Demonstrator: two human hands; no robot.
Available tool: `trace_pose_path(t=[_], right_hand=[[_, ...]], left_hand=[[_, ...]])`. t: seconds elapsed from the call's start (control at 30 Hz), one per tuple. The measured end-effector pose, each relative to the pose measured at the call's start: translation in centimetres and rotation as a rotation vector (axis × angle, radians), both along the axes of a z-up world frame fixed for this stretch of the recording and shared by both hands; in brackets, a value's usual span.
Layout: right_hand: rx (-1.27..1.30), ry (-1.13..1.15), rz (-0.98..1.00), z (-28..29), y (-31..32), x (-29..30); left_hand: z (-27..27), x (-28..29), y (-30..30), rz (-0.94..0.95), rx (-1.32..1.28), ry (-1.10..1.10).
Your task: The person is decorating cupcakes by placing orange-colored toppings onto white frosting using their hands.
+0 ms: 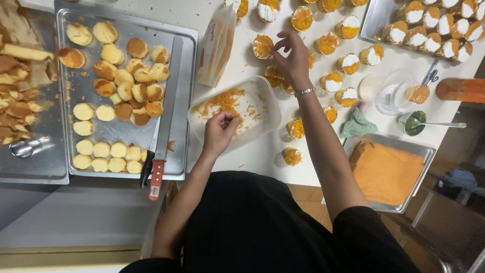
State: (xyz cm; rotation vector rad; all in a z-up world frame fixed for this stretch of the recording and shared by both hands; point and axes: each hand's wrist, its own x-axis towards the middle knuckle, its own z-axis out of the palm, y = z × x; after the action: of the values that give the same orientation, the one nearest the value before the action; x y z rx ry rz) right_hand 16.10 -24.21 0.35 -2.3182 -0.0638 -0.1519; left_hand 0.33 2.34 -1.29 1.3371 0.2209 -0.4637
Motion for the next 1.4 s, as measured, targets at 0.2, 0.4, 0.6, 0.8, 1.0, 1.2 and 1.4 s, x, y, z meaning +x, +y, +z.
trace_pose_path(t=[0.2,0.4,0.6,0.8,1.0,1.2,1.4], right_hand=[[0.017,0.043,-0.029,0.2,-0.2,-0.7],[-0.025,0.036,0.034,0.4,0.1,-1.3],[0.195,0.099,-0.133,0.7,0.1,-3.4],[0.266,0.126,0.234,6.2,5.2,-11.5],[0.309,0.158,0.169,5.3,7.4,-16.4],[0.38,0.191,0.078,5.3,7.8,-18.2],[0.336,0.218,0.065,5.7,7.5,-19.1]], left_hand=[[0.6,0.2,-0.1,-0.013,0.041,-0.011],[1.1,0.2,-0.1,-0.031,0.053,-0.005],[1.2,0.3,-0.3,-0.02,0.041,-0.02],[-0.2,-0.3,-0.8,-0.021,0.003,-0.004],[0.4,-0.8,-1.1,-0.07,-0.015,-0.065],[4.0,-0.6,-0.6,-0.163,0.317,-0.241],[4.8,-1.0,-0.9,-0.26,0.392,-0.296]])
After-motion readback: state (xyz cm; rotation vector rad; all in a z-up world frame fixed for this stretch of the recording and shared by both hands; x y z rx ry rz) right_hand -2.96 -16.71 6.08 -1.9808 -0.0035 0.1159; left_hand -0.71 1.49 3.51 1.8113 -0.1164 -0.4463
